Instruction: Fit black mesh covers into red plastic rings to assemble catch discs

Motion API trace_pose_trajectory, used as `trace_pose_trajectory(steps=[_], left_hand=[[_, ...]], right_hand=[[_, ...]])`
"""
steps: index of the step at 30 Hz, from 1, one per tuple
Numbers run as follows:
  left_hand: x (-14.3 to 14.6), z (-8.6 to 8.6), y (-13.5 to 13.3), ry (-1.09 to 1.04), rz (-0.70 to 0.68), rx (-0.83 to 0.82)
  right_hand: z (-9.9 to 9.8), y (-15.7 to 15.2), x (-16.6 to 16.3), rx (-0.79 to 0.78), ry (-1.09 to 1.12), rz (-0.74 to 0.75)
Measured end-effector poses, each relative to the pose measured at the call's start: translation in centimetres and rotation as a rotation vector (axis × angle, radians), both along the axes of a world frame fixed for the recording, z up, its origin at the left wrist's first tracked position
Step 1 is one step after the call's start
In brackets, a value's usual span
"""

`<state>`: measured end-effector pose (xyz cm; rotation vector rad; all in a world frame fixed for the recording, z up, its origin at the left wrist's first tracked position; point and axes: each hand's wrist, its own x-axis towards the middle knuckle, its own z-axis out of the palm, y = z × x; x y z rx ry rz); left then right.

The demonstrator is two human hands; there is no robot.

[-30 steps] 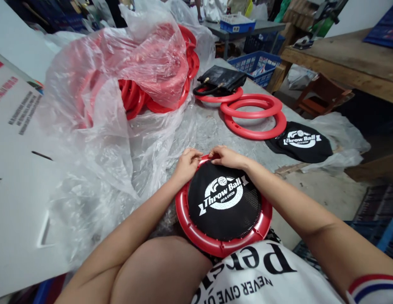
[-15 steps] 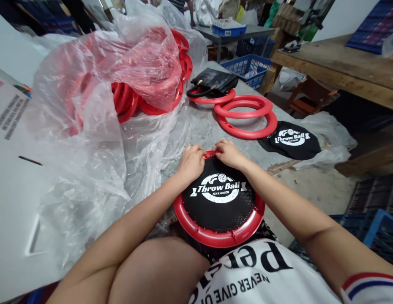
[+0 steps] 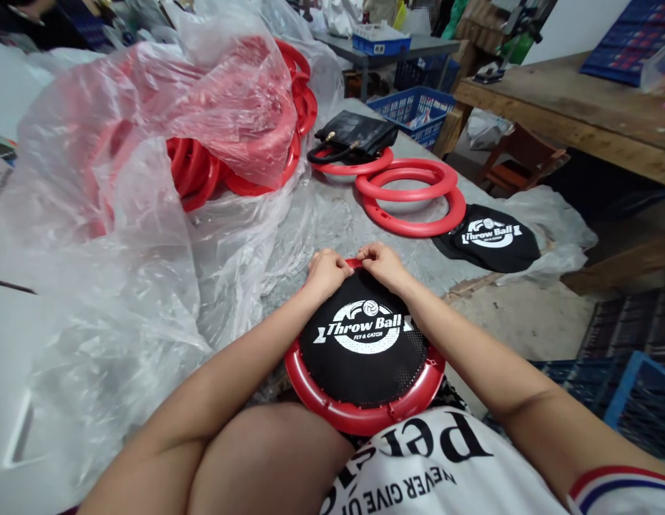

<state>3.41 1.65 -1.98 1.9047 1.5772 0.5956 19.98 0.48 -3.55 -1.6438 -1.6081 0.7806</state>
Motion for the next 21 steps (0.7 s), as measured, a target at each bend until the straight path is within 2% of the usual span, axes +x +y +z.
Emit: trace_pose_trajectory(steps=[6, 11, 16, 21], left_hand=[[-0.7, -0.8, 0.0, -0.266, 0.064, -0.02], [-1.1, -1.2, -0.3, -0.191, 0.039, 0.084], [-1.2, -1.4, -0.2, -0.134, 0.039, 0.103], [-1.3, -1.4, -0.4, -0.148, 0.038, 0.116]], right_hand=[[0.3, -0.2, -0.4, -0.008, -0.053, 0.053], [0.2, -0.3, -0.4, -0.019, -0.104, 0.095], [0.2, -0.2, -0.3, -0.002, -0.144, 0.168], [0.8, -0.4, -0.7, -0.025, -0.194, 0.151]])
